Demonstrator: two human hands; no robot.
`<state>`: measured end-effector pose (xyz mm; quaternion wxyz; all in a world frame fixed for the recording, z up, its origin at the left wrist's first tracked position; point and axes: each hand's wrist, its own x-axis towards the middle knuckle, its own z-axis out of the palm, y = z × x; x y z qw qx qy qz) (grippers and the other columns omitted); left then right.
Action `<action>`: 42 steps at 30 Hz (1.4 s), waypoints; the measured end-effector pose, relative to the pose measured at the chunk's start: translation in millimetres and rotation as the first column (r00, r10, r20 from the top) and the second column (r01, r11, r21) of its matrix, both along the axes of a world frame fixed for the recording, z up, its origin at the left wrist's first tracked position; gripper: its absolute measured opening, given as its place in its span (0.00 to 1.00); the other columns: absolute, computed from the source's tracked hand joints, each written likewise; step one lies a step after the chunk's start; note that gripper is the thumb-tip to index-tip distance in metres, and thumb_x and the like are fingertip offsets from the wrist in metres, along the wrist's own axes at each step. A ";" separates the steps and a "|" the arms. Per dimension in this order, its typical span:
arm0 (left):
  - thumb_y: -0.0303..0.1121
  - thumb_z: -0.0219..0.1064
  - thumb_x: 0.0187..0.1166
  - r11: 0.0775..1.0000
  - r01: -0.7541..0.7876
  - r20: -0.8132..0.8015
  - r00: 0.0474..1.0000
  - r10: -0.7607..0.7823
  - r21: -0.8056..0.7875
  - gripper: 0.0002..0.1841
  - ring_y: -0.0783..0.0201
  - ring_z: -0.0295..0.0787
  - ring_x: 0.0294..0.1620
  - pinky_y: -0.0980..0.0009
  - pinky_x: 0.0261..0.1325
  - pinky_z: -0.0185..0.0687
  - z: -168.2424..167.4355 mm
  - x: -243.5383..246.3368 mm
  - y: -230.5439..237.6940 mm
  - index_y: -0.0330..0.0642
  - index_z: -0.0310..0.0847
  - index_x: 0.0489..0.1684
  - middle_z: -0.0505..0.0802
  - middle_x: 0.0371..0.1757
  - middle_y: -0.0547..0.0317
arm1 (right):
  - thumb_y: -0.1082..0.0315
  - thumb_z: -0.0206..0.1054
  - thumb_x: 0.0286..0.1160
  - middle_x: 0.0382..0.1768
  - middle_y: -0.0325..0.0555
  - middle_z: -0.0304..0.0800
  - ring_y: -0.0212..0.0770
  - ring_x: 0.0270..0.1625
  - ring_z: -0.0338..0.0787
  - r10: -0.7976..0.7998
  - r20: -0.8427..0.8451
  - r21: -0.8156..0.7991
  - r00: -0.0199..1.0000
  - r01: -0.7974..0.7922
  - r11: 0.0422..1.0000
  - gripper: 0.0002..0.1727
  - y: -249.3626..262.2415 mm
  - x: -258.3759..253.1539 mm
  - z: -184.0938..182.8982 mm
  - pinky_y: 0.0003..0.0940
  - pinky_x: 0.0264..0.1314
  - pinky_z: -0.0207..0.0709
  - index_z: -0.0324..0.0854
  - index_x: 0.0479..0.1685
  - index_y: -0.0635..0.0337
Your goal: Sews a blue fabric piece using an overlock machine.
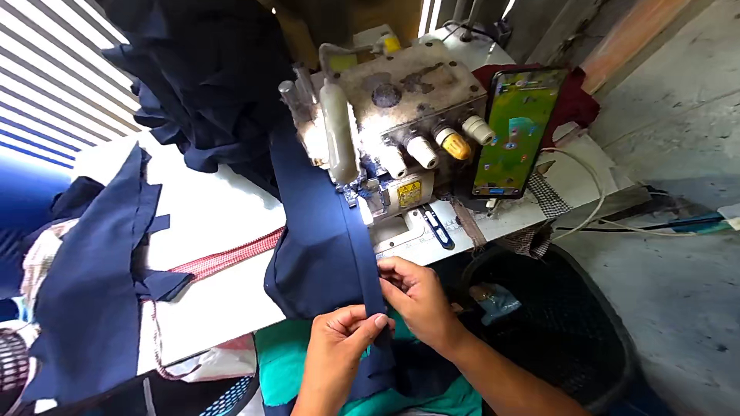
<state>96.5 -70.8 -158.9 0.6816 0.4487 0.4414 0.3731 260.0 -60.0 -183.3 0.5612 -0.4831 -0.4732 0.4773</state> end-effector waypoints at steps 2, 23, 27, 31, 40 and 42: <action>0.31 0.74 0.77 1.000 0.024 -0.047 0.999 -0.024 0.002 0.06 0.68 0.94 0.34 0.72 0.42 0.92 -13.2 -3.0 -8.6 0.38 0.96 0.36 0.97 0.33 0.55 | 0.78 0.66 0.77 0.43 0.45 0.96 0.31 0.43 0.95 0.013 -0.036 -0.077 0.999 -0.016 0.997 0.10 -19.9 0.8 -5.1 0.26 0.49 0.91 0.87 0.52 0.70; 0.37 0.81 0.70 0.988 0.063 -0.249 0.968 -0.026 0.143 0.11 0.79 0.83 0.19 0.82 0.24 0.80 -23.1 -9.6 -30.2 0.42 0.92 0.22 0.91 0.19 0.66 | 0.75 0.64 0.77 0.48 0.45 0.95 0.31 0.52 0.92 0.160 -0.022 -0.135 0.987 -0.161 0.978 0.10 -60.4 15.0 -0.1 0.23 0.57 0.88 0.92 0.43 0.66; 0.38 0.80 0.71 0.985 0.055 -0.262 0.965 -0.011 0.162 0.12 0.82 0.80 0.17 0.84 0.22 0.77 -25.2 -7.2 -30.4 0.44 0.90 0.19 0.88 0.17 0.70 | 0.67 0.65 0.82 0.47 0.44 0.93 0.30 0.54 0.91 0.129 0.048 -0.064 0.991 -0.126 0.990 0.12 -61.8 12.2 3.0 0.23 0.58 0.87 0.91 0.41 0.65; 0.47 0.74 0.76 0.871 0.337 -0.542 0.834 -0.100 0.358 0.14 0.82 0.90 0.28 0.79 0.34 0.89 -6.6 -21.2 -17.1 0.47 0.93 0.27 0.95 0.26 0.73 | 0.62 0.76 0.74 0.37 0.38 0.94 0.29 0.45 0.92 -0.030 0.140 -0.025 0.990 0.034 0.999 0.11 -60.0 1.1 1.0 0.22 0.49 0.87 0.91 0.30 0.59; 0.48 0.67 0.84 0.507 0.426 -0.627 0.705 0.333 0.749 0.22 0.55 0.77 0.82 0.46 0.87 0.68 27.6 -13.1 64.6 0.44 0.87 0.68 0.88 0.73 0.56 | 0.66 0.69 0.82 0.32 0.35 0.94 0.21 0.34 0.91 0.030 -0.036 -0.081 0.999 -0.033 0.996 0.07 -73.2 4.3 6.4 0.17 0.38 0.86 0.87 0.45 0.61; 0.45 0.67 0.84 0.484 0.421 -0.615 0.697 0.369 0.767 0.19 0.55 0.79 0.81 0.46 0.87 0.68 19.2 -11.5 75.8 0.43 0.89 0.65 0.90 0.71 0.56 | 0.68 0.68 0.82 0.32 0.36 0.94 0.22 0.33 0.91 0.023 -0.049 -0.098 0.999 -0.027 0.995 0.07 -66.5 4.9 4.0 0.17 0.38 0.86 0.87 0.45 0.62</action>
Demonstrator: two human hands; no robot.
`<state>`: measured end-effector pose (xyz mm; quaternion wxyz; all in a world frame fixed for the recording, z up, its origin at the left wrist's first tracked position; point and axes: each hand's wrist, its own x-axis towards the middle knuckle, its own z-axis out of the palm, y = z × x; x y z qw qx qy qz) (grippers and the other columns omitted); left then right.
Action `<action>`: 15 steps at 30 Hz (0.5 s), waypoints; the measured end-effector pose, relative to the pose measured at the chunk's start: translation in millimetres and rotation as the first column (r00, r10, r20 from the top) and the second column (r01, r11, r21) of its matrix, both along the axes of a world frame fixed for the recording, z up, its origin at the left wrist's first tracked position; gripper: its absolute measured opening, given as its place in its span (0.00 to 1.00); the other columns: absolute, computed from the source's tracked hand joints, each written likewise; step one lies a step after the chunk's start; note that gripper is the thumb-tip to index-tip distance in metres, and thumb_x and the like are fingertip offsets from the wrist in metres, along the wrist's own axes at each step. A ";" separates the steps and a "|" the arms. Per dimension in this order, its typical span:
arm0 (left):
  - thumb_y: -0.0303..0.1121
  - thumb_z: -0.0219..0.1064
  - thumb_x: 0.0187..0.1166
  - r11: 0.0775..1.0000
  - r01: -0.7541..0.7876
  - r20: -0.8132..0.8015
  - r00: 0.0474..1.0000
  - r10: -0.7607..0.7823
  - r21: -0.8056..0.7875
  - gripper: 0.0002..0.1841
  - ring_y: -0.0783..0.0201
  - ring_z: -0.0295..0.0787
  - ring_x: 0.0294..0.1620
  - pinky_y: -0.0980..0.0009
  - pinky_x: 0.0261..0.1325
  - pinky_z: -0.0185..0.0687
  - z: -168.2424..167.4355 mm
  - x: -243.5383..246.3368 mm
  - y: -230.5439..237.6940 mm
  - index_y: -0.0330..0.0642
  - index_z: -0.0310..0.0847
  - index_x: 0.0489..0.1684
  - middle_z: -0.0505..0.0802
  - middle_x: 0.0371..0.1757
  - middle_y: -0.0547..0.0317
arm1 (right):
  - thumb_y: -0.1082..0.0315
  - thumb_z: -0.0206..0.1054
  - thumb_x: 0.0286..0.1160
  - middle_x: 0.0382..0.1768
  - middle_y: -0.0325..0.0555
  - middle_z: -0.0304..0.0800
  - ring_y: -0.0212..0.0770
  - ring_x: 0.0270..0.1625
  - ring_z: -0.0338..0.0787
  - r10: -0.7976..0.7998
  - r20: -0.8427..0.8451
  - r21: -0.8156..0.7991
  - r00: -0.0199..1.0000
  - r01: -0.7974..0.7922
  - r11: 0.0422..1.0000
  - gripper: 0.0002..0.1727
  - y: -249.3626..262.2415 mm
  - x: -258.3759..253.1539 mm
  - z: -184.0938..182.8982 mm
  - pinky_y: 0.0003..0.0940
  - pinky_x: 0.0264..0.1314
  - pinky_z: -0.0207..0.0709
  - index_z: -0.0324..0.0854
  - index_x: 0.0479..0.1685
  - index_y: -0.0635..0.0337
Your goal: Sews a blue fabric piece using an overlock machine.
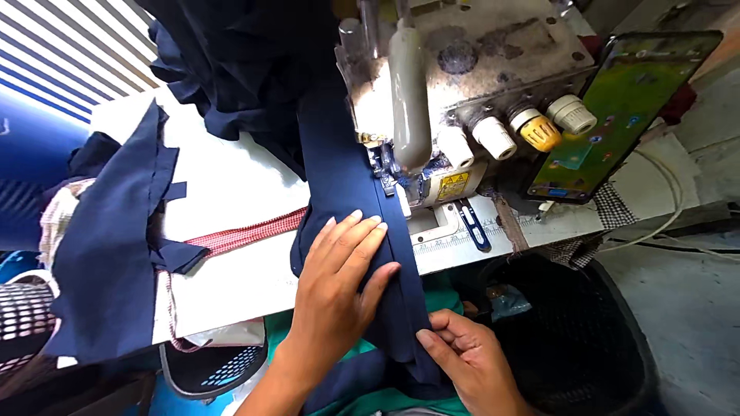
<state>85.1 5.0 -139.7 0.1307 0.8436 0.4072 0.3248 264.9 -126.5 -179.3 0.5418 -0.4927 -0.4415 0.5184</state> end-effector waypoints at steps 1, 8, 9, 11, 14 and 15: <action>0.43 0.67 0.84 1.000 0.002 0.010 1.000 -0.002 0.002 0.18 0.55 0.80 0.80 0.46 0.86 0.69 0.1 -0.8 5.4 0.43 0.90 0.63 0.91 0.70 0.57 | 0.68 0.68 0.82 0.33 0.36 0.94 0.22 0.34 0.91 -0.004 0.009 0.009 1.000 0.004 1.000 0.07 5.6 0.6 -0.1 0.17 0.39 0.87 0.87 0.45 0.62; 0.40 0.68 0.82 0.998 0.056 -0.010 0.998 -0.056 -0.031 0.15 0.59 0.79 0.81 0.50 0.88 0.68 11.9 -7.0 53.8 0.45 0.93 0.59 0.91 0.71 0.59 | 0.69 0.68 0.81 0.33 0.37 0.94 0.23 0.36 0.91 -0.029 0.064 0.084 0.998 0.024 0.996 0.07 51.8 4.3 5.2 0.19 0.42 0.88 0.86 0.44 0.64; 0.40 0.68 0.82 0.997 0.063 -0.008 0.998 -0.064 -0.033 0.15 0.60 0.80 0.80 0.51 0.88 0.68 13.7 -6.8 61.1 0.45 0.93 0.58 0.91 0.70 0.59 | 0.69 0.68 0.81 0.33 0.36 0.94 0.23 0.35 0.91 -0.036 0.078 0.086 0.996 0.029 0.996 0.06 57.9 4.6 6.2 0.18 0.42 0.87 0.86 0.44 0.64; 0.40 0.69 0.80 0.997 0.068 -0.008 0.998 -0.069 -0.030 0.15 0.61 0.81 0.79 0.53 0.88 0.69 17.7 -6.0 74.9 0.44 0.93 0.57 0.92 0.68 0.59 | 0.69 0.68 0.80 0.31 0.36 0.93 0.22 0.33 0.90 -0.047 0.109 0.086 0.993 0.038 0.996 0.06 69.3 4.8 8.6 0.17 0.39 0.86 0.87 0.43 0.64; 0.40 0.71 0.77 0.998 0.062 -0.008 0.998 -0.062 -0.024 0.16 0.63 0.84 0.75 0.57 0.86 0.71 22.9 -3.9 92.2 0.44 0.93 0.56 0.94 0.64 0.59 | 0.69 0.68 0.80 0.28 0.33 0.92 0.21 0.29 0.87 -0.072 0.154 0.085 0.985 0.059 0.995 0.06 85.3 3.4 12.0 0.15 0.33 0.82 0.87 0.42 0.63; 0.40 0.71 0.76 0.998 0.062 -0.014 0.998 -0.063 -0.013 0.16 0.63 0.85 0.74 0.58 0.85 0.71 24.3 -3.5 97.3 0.43 0.94 0.55 0.95 0.61 0.59 | 0.69 0.68 0.79 0.27 0.33 0.92 0.21 0.28 0.87 -0.080 0.161 0.087 0.984 0.067 0.994 0.06 90.0 2.7 13.2 0.15 0.32 0.82 0.87 0.42 0.63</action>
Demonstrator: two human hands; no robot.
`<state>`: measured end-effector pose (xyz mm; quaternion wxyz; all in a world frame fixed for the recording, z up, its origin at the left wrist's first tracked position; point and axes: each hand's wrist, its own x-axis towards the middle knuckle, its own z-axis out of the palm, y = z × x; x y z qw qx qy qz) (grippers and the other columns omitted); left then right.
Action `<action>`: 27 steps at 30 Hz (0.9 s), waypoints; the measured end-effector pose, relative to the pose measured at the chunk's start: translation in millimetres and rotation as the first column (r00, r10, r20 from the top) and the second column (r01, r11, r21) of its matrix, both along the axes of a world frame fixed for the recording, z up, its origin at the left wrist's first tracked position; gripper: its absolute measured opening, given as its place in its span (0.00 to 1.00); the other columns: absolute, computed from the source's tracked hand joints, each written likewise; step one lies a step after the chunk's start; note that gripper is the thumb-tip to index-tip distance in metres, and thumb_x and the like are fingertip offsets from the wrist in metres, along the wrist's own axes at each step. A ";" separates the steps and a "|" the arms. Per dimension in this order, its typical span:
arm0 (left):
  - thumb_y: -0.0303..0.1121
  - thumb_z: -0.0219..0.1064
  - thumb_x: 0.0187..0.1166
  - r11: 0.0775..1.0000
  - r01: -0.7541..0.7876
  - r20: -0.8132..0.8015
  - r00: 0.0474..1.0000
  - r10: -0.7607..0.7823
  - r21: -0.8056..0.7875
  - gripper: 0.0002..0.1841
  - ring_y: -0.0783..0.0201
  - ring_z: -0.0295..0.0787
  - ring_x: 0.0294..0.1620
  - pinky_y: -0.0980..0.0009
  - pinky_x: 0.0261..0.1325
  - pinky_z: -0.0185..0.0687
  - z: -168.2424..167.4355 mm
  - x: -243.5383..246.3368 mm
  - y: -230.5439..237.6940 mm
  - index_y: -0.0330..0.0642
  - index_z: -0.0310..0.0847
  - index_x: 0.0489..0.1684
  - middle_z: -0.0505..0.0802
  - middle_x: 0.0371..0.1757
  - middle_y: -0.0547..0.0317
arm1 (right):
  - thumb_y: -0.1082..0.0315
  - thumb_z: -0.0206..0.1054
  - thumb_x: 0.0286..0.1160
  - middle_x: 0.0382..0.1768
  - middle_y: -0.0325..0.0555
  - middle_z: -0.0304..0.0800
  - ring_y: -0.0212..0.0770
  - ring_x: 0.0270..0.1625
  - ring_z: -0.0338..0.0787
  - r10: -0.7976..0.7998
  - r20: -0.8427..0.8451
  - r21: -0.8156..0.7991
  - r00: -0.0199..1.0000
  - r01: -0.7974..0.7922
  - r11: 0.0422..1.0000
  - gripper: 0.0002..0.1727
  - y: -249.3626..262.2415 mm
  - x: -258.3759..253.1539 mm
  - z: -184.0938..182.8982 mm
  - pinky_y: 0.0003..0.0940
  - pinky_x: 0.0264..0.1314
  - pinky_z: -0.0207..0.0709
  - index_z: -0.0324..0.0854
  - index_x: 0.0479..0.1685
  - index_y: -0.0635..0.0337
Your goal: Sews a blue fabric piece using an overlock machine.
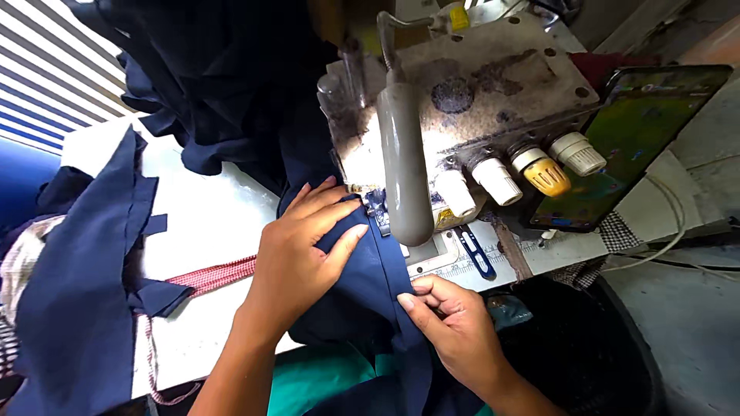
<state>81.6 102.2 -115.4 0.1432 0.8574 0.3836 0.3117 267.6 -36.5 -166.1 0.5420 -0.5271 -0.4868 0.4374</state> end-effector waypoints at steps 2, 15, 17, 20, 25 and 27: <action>0.40 0.71 0.76 1.000 0.014 0.002 1.000 -0.014 0.018 0.15 0.63 0.87 0.72 0.59 0.84 0.72 2.7 0.8 9.2 0.42 0.94 0.52 0.96 0.58 0.57 | 0.69 0.68 0.79 0.26 0.33 0.90 0.20 0.27 0.86 -0.023 0.022 0.009 0.999 0.023 1.000 0.06 7.9 -1.9 2.0 0.15 0.30 0.80 0.88 0.42 0.63; 0.47 0.62 0.86 0.926 -0.336 0.275 0.886 0.372 -0.172 0.32 0.53 0.77 0.79 0.58 0.78 0.76 -43.9 -59.2 -59.2 0.24 0.70 0.77 0.79 0.78 0.34 | 0.67 0.68 0.80 0.39 0.38 0.95 0.25 0.40 0.93 -0.057 0.245 0.136 0.968 0.023 0.990 0.08 -4.8 18.1 -29.5 0.22 0.45 0.90 0.91 0.45 0.61; 0.51 0.66 0.82 0.878 -0.263 0.327 0.854 0.404 -0.399 0.42 0.70 0.85 0.67 0.73 0.69 0.82 -64.7 -68.6 -83.7 0.22 0.59 0.83 0.86 0.70 0.46 | 0.67 0.68 0.80 0.43 0.39 0.95 0.26 0.42 0.93 -0.231 0.348 0.220 0.909 0.160 0.962 0.09 -24.6 32.6 -35.4 0.23 0.46 0.90 0.91 0.48 0.60; 0.28 0.72 0.72 0.849 0.011 0.531 0.785 0.320 -0.528 0.39 0.74 0.94 0.39 0.77 0.46 0.92 -80.4 -83.9 -99.4 0.30 0.57 0.85 0.96 0.44 0.67 | 0.66 0.66 0.82 0.46 0.42 0.92 0.26 0.44 0.90 -0.466 0.444 0.336 0.765 0.339 0.879 0.13 -40.5 63.3 -33.3 0.21 0.46 0.88 0.87 0.56 0.64; 0.35 0.78 0.73 0.844 0.162 0.765 0.533 0.362 -0.511 0.32 0.75 0.93 0.37 0.76 0.47 0.91 -88.8 -99.7 -88.9 0.46 0.71 0.77 0.96 0.39 0.73 | 0.58 0.64 0.85 0.45 0.48 0.90 0.33 0.39 0.89 -0.485 0.683 0.286 0.547 0.411 0.866 0.37 -28.0 97.8 -21.8 0.27 0.43 0.87 0.62 0.87 0.72; 0.35 0.77 0.74 0.850 0.148 0.775 0.510 0.372 -0.506 0.29 0.75 0.94 0.39 0.76 0.47 0.92 -88.3 -97.1 -89.2 0.47 0.73 0.76 0.96 0.40 0.72 | 0.54 0.65 0.84 0.45 0.47 0.91 0.35 0.37 0.89 -0.460 0.706 0.240 0.539 0.428 0.871 0.43 -23.1 99.6 -20.3 0.32 0.40 0.87 0.53 0.91 0.71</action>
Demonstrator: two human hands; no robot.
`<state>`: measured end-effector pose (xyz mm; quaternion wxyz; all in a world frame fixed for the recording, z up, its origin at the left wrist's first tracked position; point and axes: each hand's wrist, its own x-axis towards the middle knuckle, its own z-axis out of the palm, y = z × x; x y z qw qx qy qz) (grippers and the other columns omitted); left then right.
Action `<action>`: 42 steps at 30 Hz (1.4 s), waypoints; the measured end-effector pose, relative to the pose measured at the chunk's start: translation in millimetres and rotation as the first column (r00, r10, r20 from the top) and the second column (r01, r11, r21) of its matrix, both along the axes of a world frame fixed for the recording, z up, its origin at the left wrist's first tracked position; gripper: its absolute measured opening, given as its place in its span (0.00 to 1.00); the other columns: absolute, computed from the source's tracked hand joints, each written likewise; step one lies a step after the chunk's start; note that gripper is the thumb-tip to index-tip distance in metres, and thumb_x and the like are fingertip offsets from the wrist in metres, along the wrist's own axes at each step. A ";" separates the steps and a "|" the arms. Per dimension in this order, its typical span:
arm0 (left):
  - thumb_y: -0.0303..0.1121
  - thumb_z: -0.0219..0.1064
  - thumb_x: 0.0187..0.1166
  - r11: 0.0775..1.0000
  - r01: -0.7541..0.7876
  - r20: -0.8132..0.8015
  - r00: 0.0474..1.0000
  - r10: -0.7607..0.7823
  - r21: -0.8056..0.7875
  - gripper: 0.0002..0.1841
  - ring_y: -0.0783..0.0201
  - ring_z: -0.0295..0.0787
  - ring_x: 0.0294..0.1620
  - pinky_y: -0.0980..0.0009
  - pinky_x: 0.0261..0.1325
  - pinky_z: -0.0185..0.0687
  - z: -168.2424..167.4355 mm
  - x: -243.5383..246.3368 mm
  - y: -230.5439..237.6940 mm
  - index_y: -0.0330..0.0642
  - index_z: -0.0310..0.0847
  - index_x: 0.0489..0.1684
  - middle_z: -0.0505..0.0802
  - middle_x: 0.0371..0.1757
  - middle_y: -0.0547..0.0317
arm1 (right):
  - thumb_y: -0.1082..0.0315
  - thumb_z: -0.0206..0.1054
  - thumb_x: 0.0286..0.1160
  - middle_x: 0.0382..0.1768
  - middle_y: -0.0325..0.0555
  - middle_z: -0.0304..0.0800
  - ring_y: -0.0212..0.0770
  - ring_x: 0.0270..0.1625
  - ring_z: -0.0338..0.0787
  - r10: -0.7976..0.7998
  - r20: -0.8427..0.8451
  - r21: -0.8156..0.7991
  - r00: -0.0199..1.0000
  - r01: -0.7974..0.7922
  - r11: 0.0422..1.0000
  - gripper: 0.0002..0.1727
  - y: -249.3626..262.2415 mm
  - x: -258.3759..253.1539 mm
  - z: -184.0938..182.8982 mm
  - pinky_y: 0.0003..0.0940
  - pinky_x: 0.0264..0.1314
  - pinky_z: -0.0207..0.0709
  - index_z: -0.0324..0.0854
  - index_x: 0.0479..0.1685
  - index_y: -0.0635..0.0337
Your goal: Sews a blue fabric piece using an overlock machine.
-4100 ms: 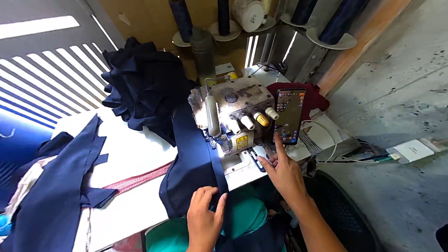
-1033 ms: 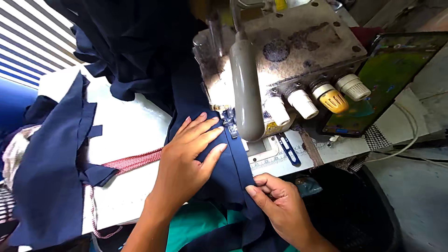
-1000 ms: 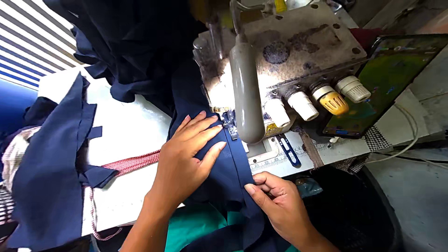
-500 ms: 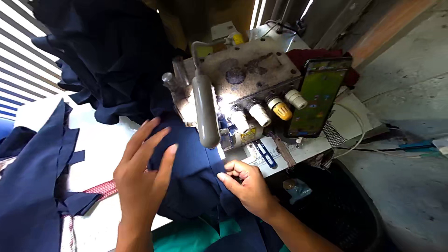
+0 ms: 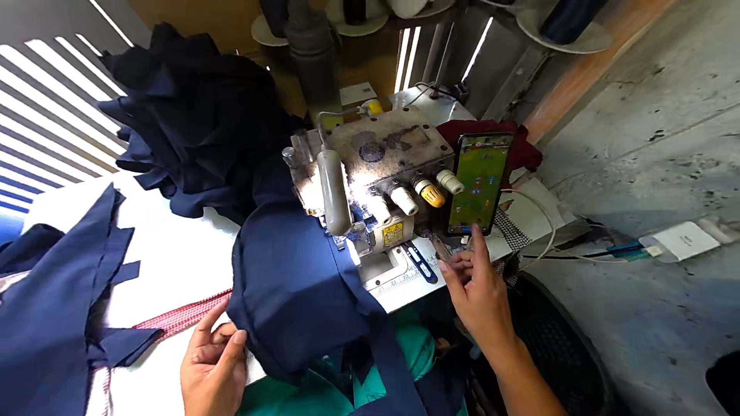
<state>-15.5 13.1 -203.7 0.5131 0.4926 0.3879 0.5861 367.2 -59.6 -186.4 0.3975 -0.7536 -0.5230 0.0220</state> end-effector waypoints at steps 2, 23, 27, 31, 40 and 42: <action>0.34 0.73 0.78 1.000 -0.002 -0.043 0.999 0.003 0.017 0.26 0.75 0.93 0.40 0.76 0.47 0.91 0.1 3.4 -4.0 0.46 0.73 0.75 0.96 0.42 0.72 | 0.55 0.66 0.83 0.44 0.47 0.91 0.34 0.36 0.89 -0.036 0.009 0.025 0.999 0.036 0.999 0.42 0.9 -0.7 -3.8 0.31 0.39 0.87 0.54 0.90 0.71; 0.36 0.59 0.89 0.954 0.031 -0.616 0.770 0.167 0.298 0.15 0.75 0.94 0.41 0.74 0.47 0.93 50.0 71.6 -58.8 0.35 0.89 0.52 0.96 0.42 0.63 | 0.61 0.70 0.78 0.47 0.40 0.93 0.37 0.58 0.90 0.471 -0.093 0.068 0.877 -0.466 0.882 0.09 -35.0 -93.3 -12.7 0.30 0.64 0.84 0.91 0.36 0.56; 0.37 0.61 0.88 0.984 0.153 -0.547 0.834 -0.076 0.096 0.16 0.68 0.97 0.46 0.69 0.51 0.96 39.2 105.1 -79.9 0.35 0.89 0.55 0.98 0.47 0.59 | 0.64 0.68 0.77 0.37 0.39 0.95 0.28 0.41 0.94 0.429 -0.184 0.063 0.884 -0.425 0.903 0.10 -72.6 -100.6 -8.0 0.23 0.48 0.88 0.88 0.50 0.59; 0.33 0.69 0.81 0.951 0.216 -0.314 0.908 -0.278 -0.220 0.17 0.65 0.98 0.47 0.69 0.53 0.96 39.1 121.6 -91.5 0.30 0.86 0.62 0.99 0.49 0.56 | 0.67 0.67 0.79 0.35 0.41 0.96 0.30 0.38 0.94 0.534 -0.198 0.037 0.822 -0.539 0.842 0.09 -105.3 -106.4 -7.4 0.24 0.45 0.88 0.90 0.48 0.60; 0.25 0.78 0.69 0.859 0.223 -0.091 0.951 -0.295 -0.460 0.06 0.65 0.97 0.33 0.71 0.42 0.94 50.8 111.6 -79.5 0.35 0.95 0.40 0.98 0.33 0.52 | 0.58 0.65 0.85 0.51 0.40 0.95 0.29 0.53 0.92 0.532 -0.329 0.035 0.780 -0.553 0.832 0.15 -48.1 -69.7 15.9 0.29 0.58 0.88 0.91 0.53 0.58; 0.26 0.81 0.65 0.857 0.243 -0.023 0.958 -0.285 -0.454 0.06 0.65 0.96 0.32 0.71 0.42 0.94 56.1 113.1 -82.0 0.37 0.96 0.37 0.97 0.30 0.53 | 0.59 0.69 0.81 0.62 0.50 0.90 0.36 0.63 0.90 0.469 -0.389 0.116 0.793 -0.463 0.879 0.23 -9.6 -74.0 10.0 0.33 0.67 0.86 0.83 0.67 0.67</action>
